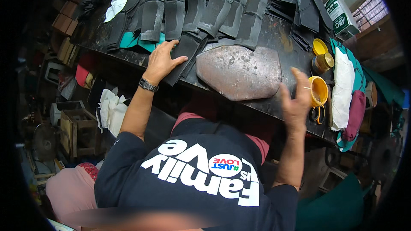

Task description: The person assembles sandals by applying adhesive from a yellow tub to black rubber straps and pressing them onto a sole. The person repeatedly picks up straps, applies glue, and attaches them to the sole, then folds and presses the edges to secure the bond.

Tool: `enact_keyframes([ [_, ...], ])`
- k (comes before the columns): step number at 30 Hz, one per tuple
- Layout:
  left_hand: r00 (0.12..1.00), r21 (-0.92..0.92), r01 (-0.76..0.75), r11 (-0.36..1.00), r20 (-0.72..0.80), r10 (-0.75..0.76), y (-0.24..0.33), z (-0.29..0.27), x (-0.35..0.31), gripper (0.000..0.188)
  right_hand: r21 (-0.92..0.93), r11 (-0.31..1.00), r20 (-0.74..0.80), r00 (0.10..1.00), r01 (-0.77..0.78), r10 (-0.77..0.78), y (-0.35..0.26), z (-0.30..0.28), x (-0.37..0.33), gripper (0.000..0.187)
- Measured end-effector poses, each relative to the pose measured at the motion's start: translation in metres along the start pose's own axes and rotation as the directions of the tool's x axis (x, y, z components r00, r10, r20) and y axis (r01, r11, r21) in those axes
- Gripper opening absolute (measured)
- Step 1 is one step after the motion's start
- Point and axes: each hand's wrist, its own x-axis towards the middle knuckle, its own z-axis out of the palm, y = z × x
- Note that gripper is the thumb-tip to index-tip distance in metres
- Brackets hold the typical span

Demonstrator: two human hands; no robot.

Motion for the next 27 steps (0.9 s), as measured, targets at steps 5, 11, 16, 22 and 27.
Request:
enact_keyframes([
  [5, 0.978, -0.130, 0.184, 0.974, 0.121, -0.168, -0.003, 0.006, 0.001, 0.071, -0.668, 0.744, 0.304, 0.916, 0.009, 0.262, 0.028, -0.082, 0.025, 0.046],
  [11, 0.981, -0.143, 0.191, 0.971, 0.061, -0.184, 0.014, -0.006, 0.003, 0.062, -0.675, 0.693, 0.546, 0.803, 0.253, 0.238, 0.059, -0.072, 0.034, 0.056],
  [16, 0.982, -0.344, 0.089, 0.935, 0.186, -0.025, 0.040, -0.045, 0.001, 0.040, -0.721, 0.668, 0.474, 0.834, 0.183, 0.282, 0.068, -0.068, 0.036, 0.064],
  [22, 0.948, -0.769, -0.142, 0.624, 0.077, 0.310, 0.100, -0.080, 0.007, 0.039, -0.657, 0.746, 0.319, 0.858, -0.106, 0.403, 0.061, -0.081, 0.044, 0.071],
  [27, 0.930, -0.959, -0.153, 0.239, -0.058, 0.364, 0.139, -0.042, 0.016, 0.038, -0.793, 0.609, 0.185, 0.942, -0.026, 0.281, 0.053, -0.093, 0.030, 0.064],
])
